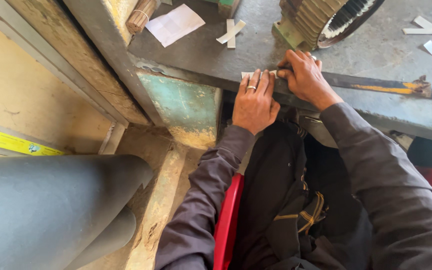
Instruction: The person inserts white insulating strips into the slots of a motor stator. They then use a metal file to smooth the edges of the strips on the workbench before placing them back into the stator.
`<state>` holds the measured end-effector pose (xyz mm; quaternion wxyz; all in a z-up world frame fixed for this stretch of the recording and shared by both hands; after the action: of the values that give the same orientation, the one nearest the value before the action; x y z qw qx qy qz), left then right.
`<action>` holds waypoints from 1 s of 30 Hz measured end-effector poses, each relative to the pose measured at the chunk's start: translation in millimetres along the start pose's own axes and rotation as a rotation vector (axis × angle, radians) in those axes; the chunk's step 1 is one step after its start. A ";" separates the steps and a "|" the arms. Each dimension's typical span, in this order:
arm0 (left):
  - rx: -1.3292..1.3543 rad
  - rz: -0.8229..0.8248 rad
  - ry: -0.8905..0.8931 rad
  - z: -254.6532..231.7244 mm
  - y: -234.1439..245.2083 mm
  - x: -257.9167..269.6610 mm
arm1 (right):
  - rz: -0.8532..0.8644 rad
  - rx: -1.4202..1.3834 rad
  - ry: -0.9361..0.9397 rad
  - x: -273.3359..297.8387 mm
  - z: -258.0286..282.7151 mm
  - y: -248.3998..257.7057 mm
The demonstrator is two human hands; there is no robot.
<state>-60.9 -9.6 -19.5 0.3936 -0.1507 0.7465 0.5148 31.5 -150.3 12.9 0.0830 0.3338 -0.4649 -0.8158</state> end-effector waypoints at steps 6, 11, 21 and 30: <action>0.043 -0.040 0.007 1.3 7.5 -4.2 | 0.083 -0.164 -0.088 -6.2 -10.1 8.9; 0.049 -0.047 0.002 1.6 4.9 -1.0 | 0.031 0.088 -0.052 7.3 -6.3 18.6; 0.021 -0.018 0.016 2.1 2.7 -0.7 | -0.084 0.112 0.014 3.8 15.9 14.7; 0.003 0.013 0.017 3.5 3.5 -0.3 | -0.057 0.157 0.049 -1.5 22.1 9.7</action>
<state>-61.5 -5.1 -17.6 0.3843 -0.1496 0.7514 0.5151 17.2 -139.5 29.1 0.0445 0.3724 -0.5155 -0.7704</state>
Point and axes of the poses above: each hand's wrist, its own x-axis away from the middle knuckle, its own y-axis out of the back of the hand, z = x × y, the point moved 5 cm from there along -x, towards the middle knuckle, and after that the axes turned 3 degrees about -z, right-handed, at the moved point
